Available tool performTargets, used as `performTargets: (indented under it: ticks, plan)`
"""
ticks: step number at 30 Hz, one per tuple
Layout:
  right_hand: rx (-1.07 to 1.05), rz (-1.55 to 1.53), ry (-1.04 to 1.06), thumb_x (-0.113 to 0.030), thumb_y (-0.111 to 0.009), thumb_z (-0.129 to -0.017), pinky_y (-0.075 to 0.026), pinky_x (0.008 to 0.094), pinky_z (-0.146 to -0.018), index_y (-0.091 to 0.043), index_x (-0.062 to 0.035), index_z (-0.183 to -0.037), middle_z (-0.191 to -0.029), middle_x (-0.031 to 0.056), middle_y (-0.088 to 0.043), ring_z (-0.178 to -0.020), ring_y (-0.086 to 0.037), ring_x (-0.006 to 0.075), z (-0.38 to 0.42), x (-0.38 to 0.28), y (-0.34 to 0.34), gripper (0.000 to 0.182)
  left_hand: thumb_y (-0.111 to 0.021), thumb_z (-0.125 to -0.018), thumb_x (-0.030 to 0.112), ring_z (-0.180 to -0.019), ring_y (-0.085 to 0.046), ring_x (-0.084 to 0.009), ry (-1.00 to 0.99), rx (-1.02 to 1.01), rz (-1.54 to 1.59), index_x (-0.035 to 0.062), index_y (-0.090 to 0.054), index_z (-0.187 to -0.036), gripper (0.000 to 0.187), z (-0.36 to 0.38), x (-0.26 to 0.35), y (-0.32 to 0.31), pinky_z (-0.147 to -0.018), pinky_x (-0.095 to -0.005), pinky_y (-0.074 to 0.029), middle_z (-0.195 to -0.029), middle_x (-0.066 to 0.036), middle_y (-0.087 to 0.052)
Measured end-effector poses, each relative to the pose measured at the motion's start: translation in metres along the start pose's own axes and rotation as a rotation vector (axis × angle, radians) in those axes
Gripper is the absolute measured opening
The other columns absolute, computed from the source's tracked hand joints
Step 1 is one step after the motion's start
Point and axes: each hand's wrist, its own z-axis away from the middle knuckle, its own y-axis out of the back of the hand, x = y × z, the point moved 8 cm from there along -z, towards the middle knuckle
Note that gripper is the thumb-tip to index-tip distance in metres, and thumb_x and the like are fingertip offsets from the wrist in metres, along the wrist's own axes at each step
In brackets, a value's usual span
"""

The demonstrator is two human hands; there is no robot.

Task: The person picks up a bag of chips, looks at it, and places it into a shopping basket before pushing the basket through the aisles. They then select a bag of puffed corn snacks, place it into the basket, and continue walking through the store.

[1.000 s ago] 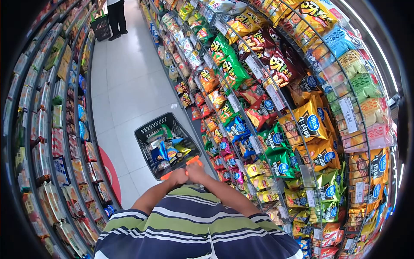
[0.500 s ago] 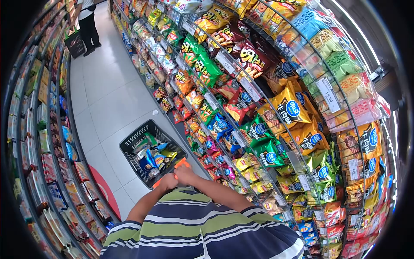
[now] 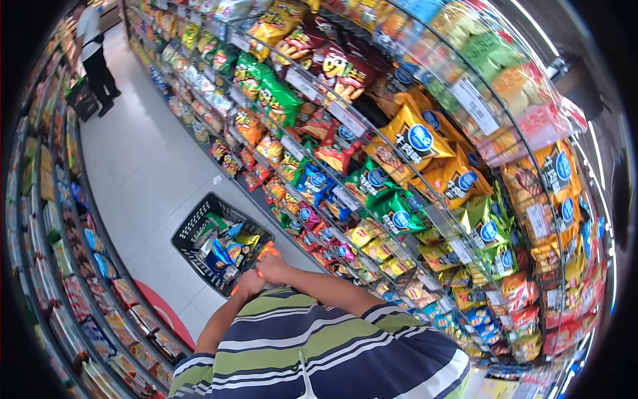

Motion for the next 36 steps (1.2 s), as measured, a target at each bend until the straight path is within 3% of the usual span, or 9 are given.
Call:
performTargets:
  ticks: [5, 15, 18, 27, 30, 36]
  plan:
    - [-0.001, 0.008, -0.012, -0.023, -0.066, -0.085, -0.047, 0.0581, -0.086, -0.072, -0.0121, -0.101, -0.108, 0.0063, -0.067, -0.112, -0.058, 0.0287, 0.001, -0.001, -0.001, 0.021, -0.057, -0.090, 0.040, -0.092, -0.067, -0.0499, 0.037, 0.050, 0.103, 0.0013, -0.072, -0.101, 0.043, 0.021, 0.024, 0.025, -0.079, -0.0551, -0.053, -0.092, -0.031, -0.069]
    - [-0.073, 0.033, -0.042, -0.024, -0.064, -0.088, -0.046, 0.0600, -0.088, -0.072, -0.0141, -0.103, -0.113, 0.0058, -0.067, -0.115, -0.059, 0.0273, 0.000, -0.002, 0.003, 0.020, -0.058, -0.091, 0.042, -0.093, -0.067, -0.0496, 0.033, 0.059, 0.030, 0.0005, -0.071, -0.100, 0.044, 0.008, 0.002, 0.009, -0.079, -0.0546, -0.054, -0.092, -0.031, -0.069]
    - [-0.080, 0.035, -0.031, -0.024, -0.064, -0.088, -0.046, 0.0611, -0.087, -0.072, -0.0141, -0.103, -0.115, 0.0063, -0.067, -0.117, -0.058, 0.0278, 0.000, -0.002, 0.005, 0.020, -0.059, -0.087, 0.043, -0.101, -0.067, -0.0497, 0.074, 0.034, 0.056, -0.0049, -0.072, -0.102, 0.052, 0.006, 0.000, 0.007, -0.090, -0.0548, -0.053, -0.102, -0.033, -0.069]
    - [-0.063, 0.024, -0.005, -0.025, -0.066, -0.085, -0.045, 0.0615, -0.087, -0.071, -0.0130, -0.104, -0.114, 0.0073, -0.068, -0.117, -0.057, 0.0294, 0.000, -0.003, 0.005, 0.023, -0.062, -0.082, 0.035, -0.101, -0.067, -0.0473, 0.132, 0.054, 0.116, -0.0035, -0.073, -0.099, 0.044, 0.026, 0.032, 0.036, -0.089, -0.0531, -0.053, -0.104, -0.032, -0.069]
    - [-0.066, 0.011, -0.007, -0.023, -0.065, -0.085, -0.045, 0.0612, -0.088, -0.071, -0.0129, -0.103, -0.114, 0.0071, -0.068, -0.117, -0.057, 0.0290, -0.003, -0.001, 0.004, 0.022, -0.058, -0.088, 0.045, -0.101, -0.068, -0.0472, 0.105, -0.023, 0.085, 0.0030, -0.072, -0.112, 0.051, 0.024, 0.028, 0.031, -0.090, -0.0526, -0.053, -0.105, -0.030, -0.071]
    - [-0.077, 0.014, -0.015, -0.023, -0.065, -0.085, -0.045, 0.0603, -0.091, -0.071, -0.0131, -0.104, -0.116, 0.0066, -0.069, -0.119, -0.058, 0.0287, -0.003, -0.001, 0.005, 0.022, -0.058, -0.088, 0.044, -0.101, -0.068, -0.0473, 0.113, -0.004, 0.073, 0.0029, -0.073, -0.110, 0.049, 0.021, 0.020, 0.025, -0.091, -0.0526, -0.053, -0.105, -0.029, -0.071]
